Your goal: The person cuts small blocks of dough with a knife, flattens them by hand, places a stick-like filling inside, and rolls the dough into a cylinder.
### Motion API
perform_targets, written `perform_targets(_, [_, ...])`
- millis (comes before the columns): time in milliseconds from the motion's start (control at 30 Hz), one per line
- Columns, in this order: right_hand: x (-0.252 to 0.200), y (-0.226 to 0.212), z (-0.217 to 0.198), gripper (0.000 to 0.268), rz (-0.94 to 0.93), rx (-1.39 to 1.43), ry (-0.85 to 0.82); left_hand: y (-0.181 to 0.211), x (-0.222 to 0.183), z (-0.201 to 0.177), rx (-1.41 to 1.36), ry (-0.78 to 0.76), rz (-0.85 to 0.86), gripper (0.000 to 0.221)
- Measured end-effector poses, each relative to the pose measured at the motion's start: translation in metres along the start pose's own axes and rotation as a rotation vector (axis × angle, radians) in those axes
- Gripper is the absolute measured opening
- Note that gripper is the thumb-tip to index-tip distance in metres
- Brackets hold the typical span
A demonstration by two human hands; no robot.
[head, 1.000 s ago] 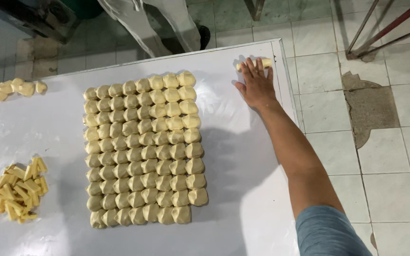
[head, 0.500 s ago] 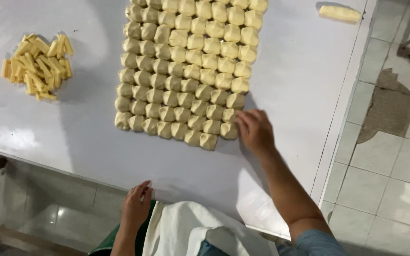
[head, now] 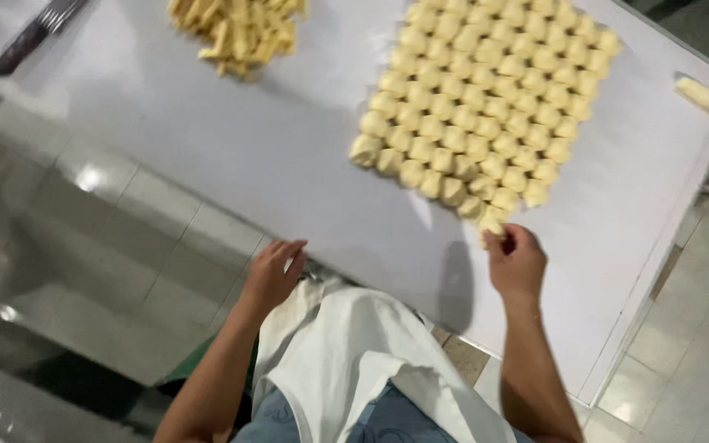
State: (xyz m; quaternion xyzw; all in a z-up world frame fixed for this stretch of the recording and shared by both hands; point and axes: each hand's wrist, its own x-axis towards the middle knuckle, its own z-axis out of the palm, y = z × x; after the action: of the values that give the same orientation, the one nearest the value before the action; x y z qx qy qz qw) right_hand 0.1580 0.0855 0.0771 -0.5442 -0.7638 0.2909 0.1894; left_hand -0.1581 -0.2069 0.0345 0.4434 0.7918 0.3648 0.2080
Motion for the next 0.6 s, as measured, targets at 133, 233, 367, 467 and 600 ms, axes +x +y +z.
perform_targets(133, [-0.011,-0.101,0.116,0.031,0.093,0.517,-0.354,-0.016,0.028,-0.019,-0.025,0.028,0.174,0.021])
perform_targets(233, [0.001,-0.163,0.195,0.037,-0.005,0.300,-0.470,-0.028,0.051,-0.011,0.065,0.034,0.314,0.028])
perform_targets(367, [0.018,-0.178,0.227,0.049,-0.177,-0.086,-0.355,-0.039,0.063,0.017,0.293,0.029,0.490,0.041])
perform_targets(467, [0.030,-0.181,0.239,0.059,-0.381,-0.174,-0.195,-0.041,0.055,0.034,0.406,0.027,0.542,0.051])
perform_targets(600, [0.040,-0.197,0.273,0.065,-0.777,-0.360,-0.126,-0.039,0.053,0.048,0.460,-0.101,0.431,0.067])
